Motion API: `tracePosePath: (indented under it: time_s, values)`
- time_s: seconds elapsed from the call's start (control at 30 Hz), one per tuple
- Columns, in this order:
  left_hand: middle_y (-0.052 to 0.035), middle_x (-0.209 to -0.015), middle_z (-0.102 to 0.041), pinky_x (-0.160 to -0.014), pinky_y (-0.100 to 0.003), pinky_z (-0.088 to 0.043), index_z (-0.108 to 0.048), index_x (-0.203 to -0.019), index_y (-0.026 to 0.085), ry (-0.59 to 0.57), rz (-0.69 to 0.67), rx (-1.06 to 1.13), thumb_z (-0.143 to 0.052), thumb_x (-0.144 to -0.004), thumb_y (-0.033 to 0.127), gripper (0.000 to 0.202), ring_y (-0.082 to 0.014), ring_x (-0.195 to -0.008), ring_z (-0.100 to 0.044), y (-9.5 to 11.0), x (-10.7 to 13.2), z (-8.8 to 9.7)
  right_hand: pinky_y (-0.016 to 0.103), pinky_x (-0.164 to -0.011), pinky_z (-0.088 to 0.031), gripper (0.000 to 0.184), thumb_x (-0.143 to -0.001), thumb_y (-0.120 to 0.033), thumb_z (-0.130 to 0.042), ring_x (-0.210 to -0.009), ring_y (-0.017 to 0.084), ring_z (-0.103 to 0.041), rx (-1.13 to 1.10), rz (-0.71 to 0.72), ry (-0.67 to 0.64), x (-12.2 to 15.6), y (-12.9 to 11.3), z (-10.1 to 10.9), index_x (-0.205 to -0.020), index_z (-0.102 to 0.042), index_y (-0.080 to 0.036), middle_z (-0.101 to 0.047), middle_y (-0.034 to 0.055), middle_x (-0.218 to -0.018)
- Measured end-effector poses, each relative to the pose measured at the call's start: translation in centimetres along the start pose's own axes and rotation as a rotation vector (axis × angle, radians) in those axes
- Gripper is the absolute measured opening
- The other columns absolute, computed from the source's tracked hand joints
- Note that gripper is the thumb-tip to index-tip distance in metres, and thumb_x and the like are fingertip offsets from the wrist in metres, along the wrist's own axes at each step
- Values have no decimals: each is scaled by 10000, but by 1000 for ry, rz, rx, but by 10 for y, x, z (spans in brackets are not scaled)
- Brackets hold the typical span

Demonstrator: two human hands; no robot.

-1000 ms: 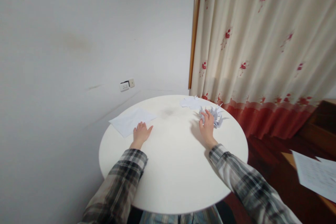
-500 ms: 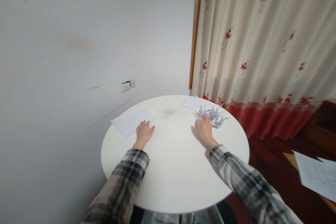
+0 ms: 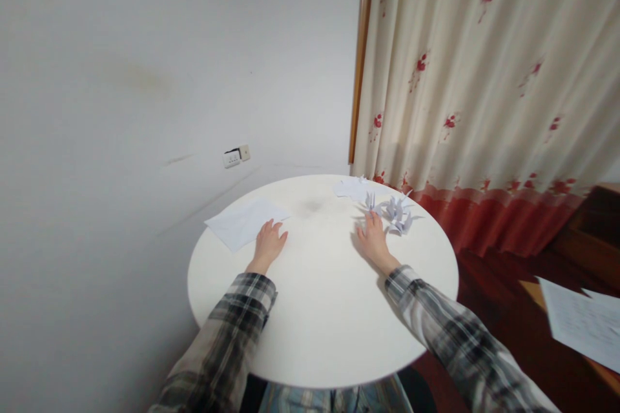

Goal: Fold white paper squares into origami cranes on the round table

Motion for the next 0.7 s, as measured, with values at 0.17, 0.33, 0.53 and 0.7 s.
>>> tracePosePath:
  time_s: [0.17, 0.33, 0.53, 0.7]
  values:
    - [-132, -1345, -424, -1009, -358, -312, -508, -1207, 139, -3, -2, 5, -388, -857, 316, 410, -236, -1243, -372, 1, 0, 0, 515, -973, -332, 433, -804, -229, -409, -1209, 306, -335, -4, -16, 5, 1, 0, 4, -1208, -419, -72, -382, 213, -1272]
    - [-123, -1345, -427, -1003, -370, -320, -515, -1197, 149, 5, 6, 20, -399, -853, 312, 398, -238, -1241, -377, 0, 1, 0, 507, -967, -339, 410, -802, -217, -408, -1191, 292, -352, 1, -17, 78, -2, -6, 21, -1196, -429, -106, -390, 193, -1259]
    - [-124, -1351, -418, -999, -369, -326, -514, -1197, 154, -4, 11, 28, -393, -854, 313, 397, -238, -1245, -371, -2, 0, -2, 577, -997, -226, 431, -788, -189, -409, -1303, 334, -160, 106, -31, 188, -5, -10, 40, -1209, -421, -93, -192, 186, -1417]
    - [-133, -1345, -420, -1004, -358, -322, -519, -1195, 141, 1, 5, 26, -395, -851, 305, 400, -238, -1241, -376, -2, 0, -2, 572, -990, -241, 407, -787, -220, -421, -1274, 364, -225, 104, -81, 127, -4, 0, 31, -1160, -458, -62, -257, 210, -1385]
Point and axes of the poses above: each hand's wrist, its own x-axis away from the middle knuckle, its own z-axis out of the back of the hand, y = z × x, the point moved 10 cm from there along -x, towards the middle knuckle
